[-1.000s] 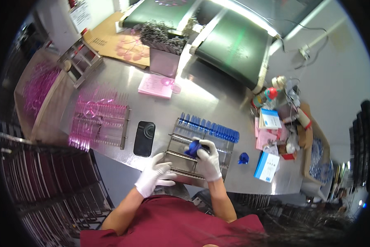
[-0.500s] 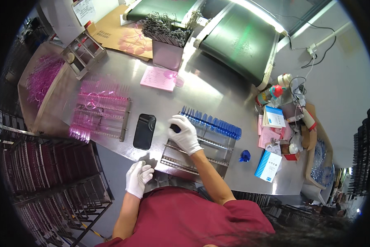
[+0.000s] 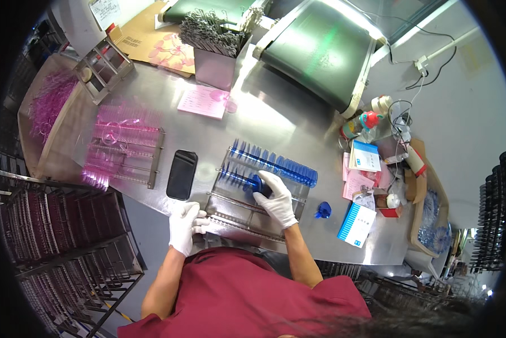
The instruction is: The person assembles decorative flower-like items by inserting pink and blue plastic strands into metal racks on a stainless steel table. They repeatedly pick up strands, arrange them into the racks, and place completed units on the table or nearby shelves.
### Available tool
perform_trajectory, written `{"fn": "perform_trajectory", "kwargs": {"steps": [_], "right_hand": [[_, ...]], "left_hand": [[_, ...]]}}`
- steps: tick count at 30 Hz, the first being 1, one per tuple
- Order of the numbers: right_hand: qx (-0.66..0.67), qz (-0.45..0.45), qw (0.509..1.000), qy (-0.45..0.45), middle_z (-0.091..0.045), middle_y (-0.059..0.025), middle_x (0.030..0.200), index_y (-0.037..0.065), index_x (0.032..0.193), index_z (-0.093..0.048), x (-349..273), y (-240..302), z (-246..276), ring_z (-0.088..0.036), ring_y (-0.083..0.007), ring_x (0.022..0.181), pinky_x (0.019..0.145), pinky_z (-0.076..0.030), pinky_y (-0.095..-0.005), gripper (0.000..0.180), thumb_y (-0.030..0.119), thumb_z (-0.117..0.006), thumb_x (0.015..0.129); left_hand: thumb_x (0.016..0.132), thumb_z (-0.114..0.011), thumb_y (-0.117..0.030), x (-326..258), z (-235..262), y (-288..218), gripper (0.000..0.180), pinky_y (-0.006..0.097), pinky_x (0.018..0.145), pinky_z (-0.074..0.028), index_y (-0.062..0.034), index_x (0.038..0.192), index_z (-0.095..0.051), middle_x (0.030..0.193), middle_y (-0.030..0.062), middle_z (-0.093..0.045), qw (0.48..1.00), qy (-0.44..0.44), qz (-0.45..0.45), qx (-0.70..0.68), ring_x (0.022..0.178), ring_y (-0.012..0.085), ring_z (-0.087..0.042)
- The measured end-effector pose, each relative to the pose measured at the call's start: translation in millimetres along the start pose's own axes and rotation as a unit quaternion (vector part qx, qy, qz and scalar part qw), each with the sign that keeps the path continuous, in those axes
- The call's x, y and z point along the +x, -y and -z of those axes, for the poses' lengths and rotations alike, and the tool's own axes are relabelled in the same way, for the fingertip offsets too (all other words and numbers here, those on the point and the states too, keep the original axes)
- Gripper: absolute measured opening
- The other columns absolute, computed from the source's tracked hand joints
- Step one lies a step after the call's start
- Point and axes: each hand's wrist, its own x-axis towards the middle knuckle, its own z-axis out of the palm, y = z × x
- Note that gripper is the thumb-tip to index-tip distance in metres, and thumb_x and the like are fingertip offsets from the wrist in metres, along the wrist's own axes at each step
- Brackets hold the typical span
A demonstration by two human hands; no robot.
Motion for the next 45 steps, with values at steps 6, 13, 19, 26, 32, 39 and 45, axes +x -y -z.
{"fn": "perform_trajectory", "kwargs": {"steps": [6,13,19,26,32,39,45], "right_hand": [[0.023,0.042,0.999,0.016,-0.073,-0.0149,0.130,0.004,0.114,-0.074,26.5,16.0,-12.5,-0.071,-0.0276,0.119,0.104,-0.057,-0.0361,0.037,0.003,-0.086,0.079],[0.267,-0.166,0.946,-0.076,-0.068,-0.0055,0.136,0.002,0.142,-0.064,-10.8,51.1,10.8,-0.065,-0.0133,0.122,0.108,-0.052,-0.0301,0.055,0.002,-0.082,0.091],[0.380,-0.184,0.903,-0.075,-0.069,-0.0081,0.136,0.001,0.136,-0.067,-16.4,6.7,19.9,-0.066,-0.0167,0.121,0.108,-0.055,-0.0337,0.043,-0.003,-0.077,0.094],[0.183,-0.057,0.981,-0.003,-0.072,-0.0114,0.129,0.007,0.109,-0.081,23.8,-15.9,-5.0,-0.068,-0.0235,0.123,0.102,-0.056,-0.0342,0.023,0.007,-0.084,0.086],[-0.019,0.056,0.997,-0.056,-0.074,-0.0138,0.115,0.008,0.100,-0.078,36.8,18.2,-31.2,-0.072,-0.0299,0.111,0.097,-0.058,-0.0375,0.021,0.004,-0.084,0.080],[-0.077,0.043,0.996,0.017,-0.069,-0.0151,0.130,0.011,0.139,-0.070,14.0,24.5,-4.2,-0.070,-0.0319,0.118,0.104,-0.057,-0.0382,0.061,0.005,-0.082,0.080],[-0.047,0.019,0.999,0.008,-0.067,-0.0162,0.140,0.012,0.153,-0.062,-13.9,1.3,32.0,-0.068,-0.0297,0.128,0.111,-0.053,-0.0365,0.076,0.002,-0.085,0.081]], "left_hand": [[0.099,-0.076,-0.019,18.2,-59.8,37.9,0.034,0.030,0.064,-0.057,0.0008,0.125,-0.071,0.090,0.0091,-0.077,0.880,0.106,-0.266,0.379,0.071,0.0132,-0.071],[0.079,-0.085,-0.023,14.2,-149.1,17.3,0.056,0.041,0.071,-0.061,0.0027,0.127,-0.073,0.096,0.0187,-0.075,0.699,0.047,-0.556,0.448,0.082,0.0345,-0.075],[0.087,-0.083,-0.017,13.4,-142.1,14.9,0.049,0.038,0.071,-0.061,0.0004,0.131,-0.071,0.094,0.0141,-0.073,0.787,0.141,-0.472,0.370,0.077,0.0283,-0.074],[0.098,-0.072,-0.012,36.2,-63.1,-5.7,0.025,0.037,0.074,-0.059,-0.0008,0.120,-0.077,0.098,0.0177,-0.076,0.798,-0.027,-0.472,0.373,0.080,0.0284,-0.074],[0.100,-0.071,-0.011,38.3,-53.8,-1.4,0.021,0.037,0.083,-0.061,0.0000,0.117,-0.078,0.103,0.0184,-0.079,0.835,-0.037,-0.418,0.356,0.090,0.0287,-0.078],[0.096,-0.073,-0.007,41.3,-68.1,5.3,0.021,0.041,0.083,-0.061,0.0014,0.114,-0.078,0.101,0.0197,-0.078,0.801,-0.007,-0.474,0.365,0.093,0.0343,-0.077],[0.081,-0.084,-0.021,32.0,-101.5,-32.4,0.066,0.052,0.110,-0.048,-0.0039,0.141,-0.063,0.141,0.0187,-0.064,0.550,0.076,-0.595,0.581,0.128,0.0392,-0.062]]}}
